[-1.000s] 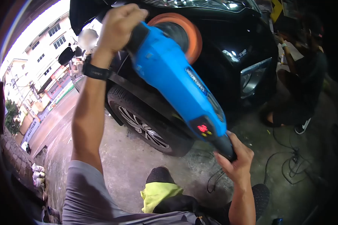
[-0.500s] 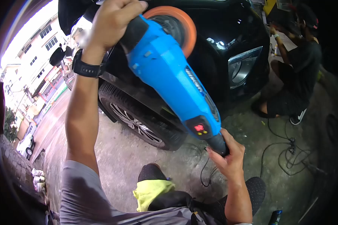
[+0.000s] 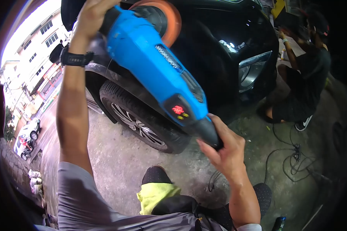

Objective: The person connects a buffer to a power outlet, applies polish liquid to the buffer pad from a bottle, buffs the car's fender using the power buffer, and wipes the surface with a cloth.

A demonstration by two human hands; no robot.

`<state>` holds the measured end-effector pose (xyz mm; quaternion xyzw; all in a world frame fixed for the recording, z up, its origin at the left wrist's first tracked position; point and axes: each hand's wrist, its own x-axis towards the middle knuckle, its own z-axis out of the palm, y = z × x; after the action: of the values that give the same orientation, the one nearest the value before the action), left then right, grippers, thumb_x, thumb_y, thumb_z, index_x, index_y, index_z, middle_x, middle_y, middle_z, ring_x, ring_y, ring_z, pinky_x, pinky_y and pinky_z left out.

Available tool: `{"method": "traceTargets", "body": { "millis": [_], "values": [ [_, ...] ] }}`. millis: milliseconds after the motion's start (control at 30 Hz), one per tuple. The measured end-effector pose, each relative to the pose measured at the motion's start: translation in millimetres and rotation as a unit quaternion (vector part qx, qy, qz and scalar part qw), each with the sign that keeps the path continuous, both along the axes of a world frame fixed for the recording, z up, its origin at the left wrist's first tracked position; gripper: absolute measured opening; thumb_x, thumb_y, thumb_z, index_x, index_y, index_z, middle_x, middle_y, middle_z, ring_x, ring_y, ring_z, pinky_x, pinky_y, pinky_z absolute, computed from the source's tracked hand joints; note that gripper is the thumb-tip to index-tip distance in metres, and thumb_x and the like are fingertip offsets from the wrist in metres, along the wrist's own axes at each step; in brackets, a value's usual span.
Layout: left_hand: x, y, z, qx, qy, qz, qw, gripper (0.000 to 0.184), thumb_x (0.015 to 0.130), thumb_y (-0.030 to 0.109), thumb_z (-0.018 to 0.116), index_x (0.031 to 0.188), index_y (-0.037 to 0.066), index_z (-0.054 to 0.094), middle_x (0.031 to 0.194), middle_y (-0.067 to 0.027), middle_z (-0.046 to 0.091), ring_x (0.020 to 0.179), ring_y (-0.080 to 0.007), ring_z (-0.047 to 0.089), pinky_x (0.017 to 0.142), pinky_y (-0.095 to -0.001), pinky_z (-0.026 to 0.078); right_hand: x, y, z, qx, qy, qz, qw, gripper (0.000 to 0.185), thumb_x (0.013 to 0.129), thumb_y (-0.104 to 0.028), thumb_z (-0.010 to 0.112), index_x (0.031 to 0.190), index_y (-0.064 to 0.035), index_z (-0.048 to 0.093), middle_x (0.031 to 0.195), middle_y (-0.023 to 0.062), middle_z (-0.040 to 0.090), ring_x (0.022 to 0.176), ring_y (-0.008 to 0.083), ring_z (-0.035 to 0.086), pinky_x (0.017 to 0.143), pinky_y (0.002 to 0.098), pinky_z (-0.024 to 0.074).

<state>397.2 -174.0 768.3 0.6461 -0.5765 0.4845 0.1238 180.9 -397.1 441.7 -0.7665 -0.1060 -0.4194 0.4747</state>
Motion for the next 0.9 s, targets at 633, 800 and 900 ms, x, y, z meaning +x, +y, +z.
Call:
{"method": "traceTargets", "body": {
  "millis": [633, 800, 900],
  "values": [
    [-53.0, -52.8, -45.8, 0.030, 0.229, 0.056, 0.971, 0.034, 0.098, 0.030, 0.058, 0.080, 0.002, 0.059, 0.073, 0.0020, 0.054, 0.070, -0.0061, 0.048, 0.067, -0.0241, 0.037, -23.1, -17.4, -51.5, 0.071, 0.076, -0.011, 0.994, 0.046, 0.078, -0.010, 0.079, 0.122, -0.0039, 0.067, 0.098, 0.0155, 0.074, 0.085, 0.0327, 0.075, 0.076, 0.0359, 0.0568],
    [-57.9, -57.2, -58.7, 0.017, 0.252, 0.052, 0.966, 0.034, 0.098, 0.031, 0.059, 0.079, 0.001, 0.059, 0.072, 0.0017, 0.052, 0.070, -0.0062, 0.047, 0.067, -0.0243, 0.036, -23.2, -20.1, -61.0, 0.059, 0.093, -0.026, 0.994, 0.046, 0.076, -0.010, 0.081, 0.119, -0.0001, 0.067, 0.092, 0.0179, 0.075, 0.085, 0.0287, 0.077, 0.077, 0.0347, 0.0577],
    [-62.9, -62.2, -65.9, 0.016, 0.252, 0.051, 0.966, 0.034, 0.097, 0.030, 0.059, 0.079, 0.002, 0.058, 0.071, 0.0026, 0.051, 0.068, -0.0056, 0.045, 0.066, -0.0243, 0.035, -22.5, -22.3, -67.2, 0.060, 0.091, -0.043, 0.993, 0.045, 0.076, -0.010, 0.081, 0.118, -0.0007, 0.068, 0.091, 0.0174, 0.075, 0.084, 0.0295, 0.077, 0.076, 0.0352, 0.0579]
  ]
}}
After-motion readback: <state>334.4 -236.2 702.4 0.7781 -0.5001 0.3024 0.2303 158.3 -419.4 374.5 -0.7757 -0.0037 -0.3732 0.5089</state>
